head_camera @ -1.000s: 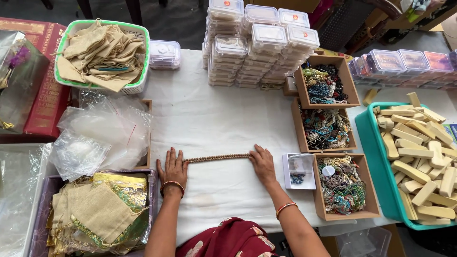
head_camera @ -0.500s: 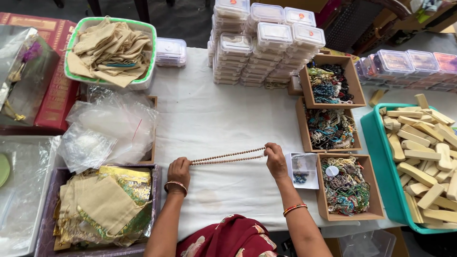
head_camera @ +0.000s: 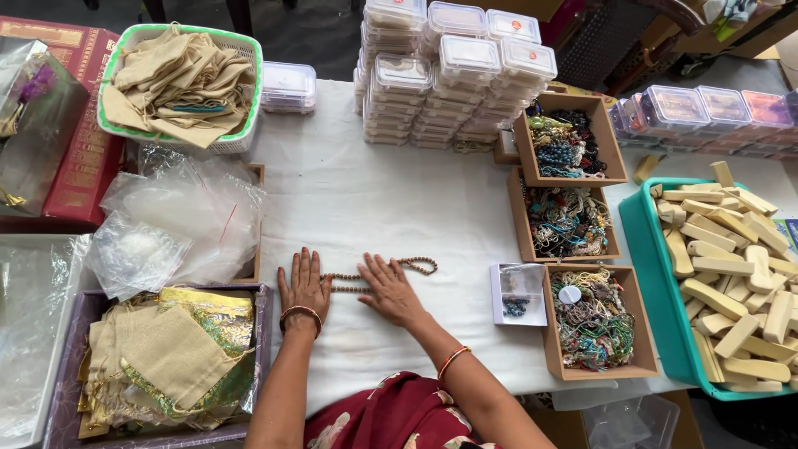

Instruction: The person lays out a string of brown beads on a white tablecloth, coils it, and places it into a small clear plastic bag. They then put the bag into a small beige cloth pouch, tie the pouch closed, and place it into a clear plastic container.

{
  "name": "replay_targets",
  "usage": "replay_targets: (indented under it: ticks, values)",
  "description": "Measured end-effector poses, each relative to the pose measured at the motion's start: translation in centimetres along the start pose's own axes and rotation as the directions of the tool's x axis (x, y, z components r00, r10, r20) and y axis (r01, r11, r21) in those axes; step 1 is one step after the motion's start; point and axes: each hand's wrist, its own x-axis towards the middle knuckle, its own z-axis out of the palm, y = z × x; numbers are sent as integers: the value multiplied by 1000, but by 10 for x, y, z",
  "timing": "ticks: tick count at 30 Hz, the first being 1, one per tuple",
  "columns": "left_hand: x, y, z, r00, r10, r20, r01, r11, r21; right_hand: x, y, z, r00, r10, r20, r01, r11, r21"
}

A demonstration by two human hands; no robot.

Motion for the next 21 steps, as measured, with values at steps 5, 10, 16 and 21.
replay_targets:
  ticks: [5,10,16,21]
  values:
    - [3,-2,19,970,15,-242,-38,995,-91,-51,76,-3,984,102,-146,-118,988,-102]
    - [0,-1,9,956,20,-292,-56,992,-115,-62,91,-7,916,314,-249,-350,930,-116]
    - [-2,0,0,996,21,-89,-29,995,-93,-26,44,25,928,219,-302,-236,972,-21]
    - [-2,0,4,948,29,-318,-77,987,-142,-46,76,15,977,67,-204,-124,951,-282]
